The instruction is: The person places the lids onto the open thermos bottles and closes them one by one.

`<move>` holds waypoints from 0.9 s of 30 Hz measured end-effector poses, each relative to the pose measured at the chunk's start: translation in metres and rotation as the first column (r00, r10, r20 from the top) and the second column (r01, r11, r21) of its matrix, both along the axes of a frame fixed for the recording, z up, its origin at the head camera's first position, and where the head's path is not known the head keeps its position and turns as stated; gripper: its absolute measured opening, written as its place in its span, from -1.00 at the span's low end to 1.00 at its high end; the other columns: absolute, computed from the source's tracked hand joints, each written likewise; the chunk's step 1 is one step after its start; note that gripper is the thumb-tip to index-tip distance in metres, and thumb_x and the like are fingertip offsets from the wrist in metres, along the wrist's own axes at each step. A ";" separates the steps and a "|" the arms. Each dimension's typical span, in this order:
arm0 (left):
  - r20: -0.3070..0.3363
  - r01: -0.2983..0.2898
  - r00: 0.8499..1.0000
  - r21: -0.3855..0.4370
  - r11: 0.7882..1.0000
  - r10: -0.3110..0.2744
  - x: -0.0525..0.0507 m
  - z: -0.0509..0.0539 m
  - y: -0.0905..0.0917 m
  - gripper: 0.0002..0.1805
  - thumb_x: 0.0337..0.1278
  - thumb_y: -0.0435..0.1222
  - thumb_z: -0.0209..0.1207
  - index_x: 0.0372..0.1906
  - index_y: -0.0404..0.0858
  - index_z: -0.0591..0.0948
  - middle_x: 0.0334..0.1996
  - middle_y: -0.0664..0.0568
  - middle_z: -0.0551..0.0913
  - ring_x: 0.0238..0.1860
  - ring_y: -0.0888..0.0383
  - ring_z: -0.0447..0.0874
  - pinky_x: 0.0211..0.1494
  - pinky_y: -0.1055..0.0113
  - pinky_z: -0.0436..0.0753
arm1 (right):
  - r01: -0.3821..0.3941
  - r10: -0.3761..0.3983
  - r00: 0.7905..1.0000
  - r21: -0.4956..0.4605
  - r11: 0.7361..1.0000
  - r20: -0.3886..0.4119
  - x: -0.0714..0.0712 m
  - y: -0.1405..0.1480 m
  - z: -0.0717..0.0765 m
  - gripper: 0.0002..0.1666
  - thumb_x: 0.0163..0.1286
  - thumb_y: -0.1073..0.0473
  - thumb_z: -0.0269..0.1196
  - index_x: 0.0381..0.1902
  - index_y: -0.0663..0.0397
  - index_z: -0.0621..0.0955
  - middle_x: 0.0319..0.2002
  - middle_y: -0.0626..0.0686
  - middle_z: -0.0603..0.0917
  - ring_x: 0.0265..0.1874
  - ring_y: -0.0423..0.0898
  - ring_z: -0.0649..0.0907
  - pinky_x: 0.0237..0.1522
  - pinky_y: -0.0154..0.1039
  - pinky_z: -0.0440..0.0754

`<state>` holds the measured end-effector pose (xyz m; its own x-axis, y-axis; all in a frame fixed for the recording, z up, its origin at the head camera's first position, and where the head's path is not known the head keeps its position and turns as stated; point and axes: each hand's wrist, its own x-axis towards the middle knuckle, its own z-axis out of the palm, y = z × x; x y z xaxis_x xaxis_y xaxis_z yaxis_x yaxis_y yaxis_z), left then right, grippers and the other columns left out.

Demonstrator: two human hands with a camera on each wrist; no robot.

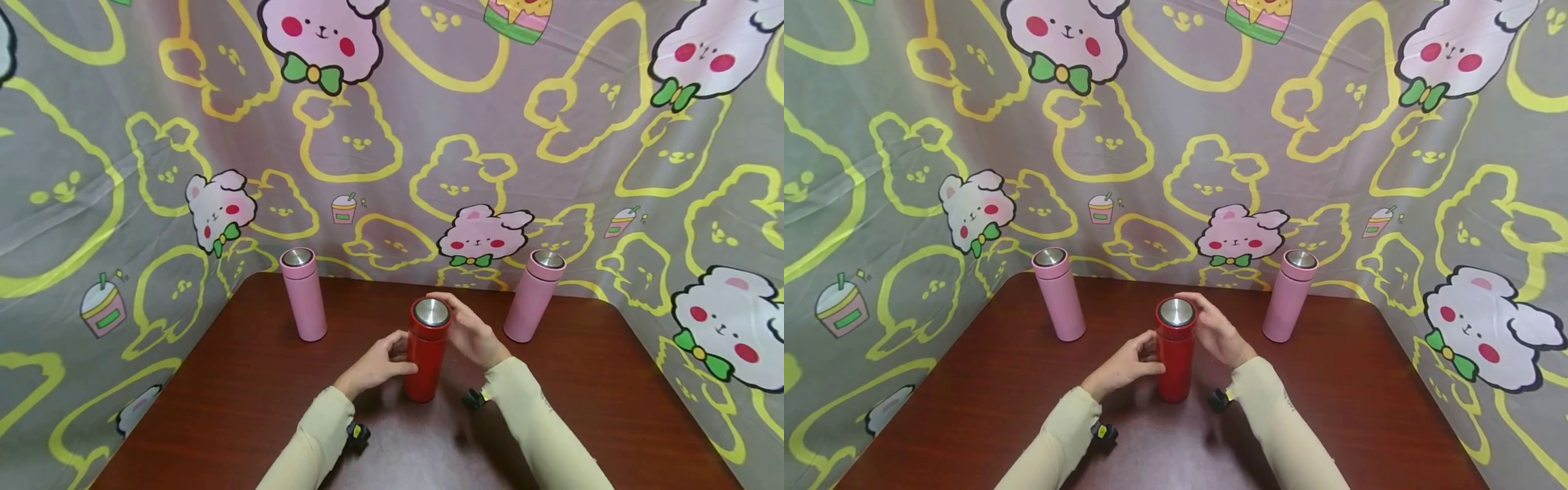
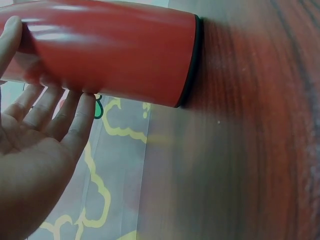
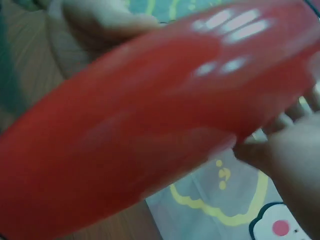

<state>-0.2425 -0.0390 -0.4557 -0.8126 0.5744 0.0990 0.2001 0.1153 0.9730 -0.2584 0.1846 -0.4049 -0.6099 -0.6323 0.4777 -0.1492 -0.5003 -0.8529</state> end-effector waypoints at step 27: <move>0.033 0.062 0.998 -0.049 0.997 -0.060 -0.004 -0.011 0.003 -0.25 0.20 -0.24 0.21 0.43 -0.22 0.14 0.29 -0.08 0.35 0.28 -0.01 0.31 0.27 0.09 0.36 | -0.426 0.428 0.902 -0.047 0.904 0.059 -0.033 -0.006 0.005 -0.35 0.27 0.13 -0.04 0.33 0.21 0.29 0.22 0.20 0.44 0.23 0.15 0.39 0.27 0.13 0.22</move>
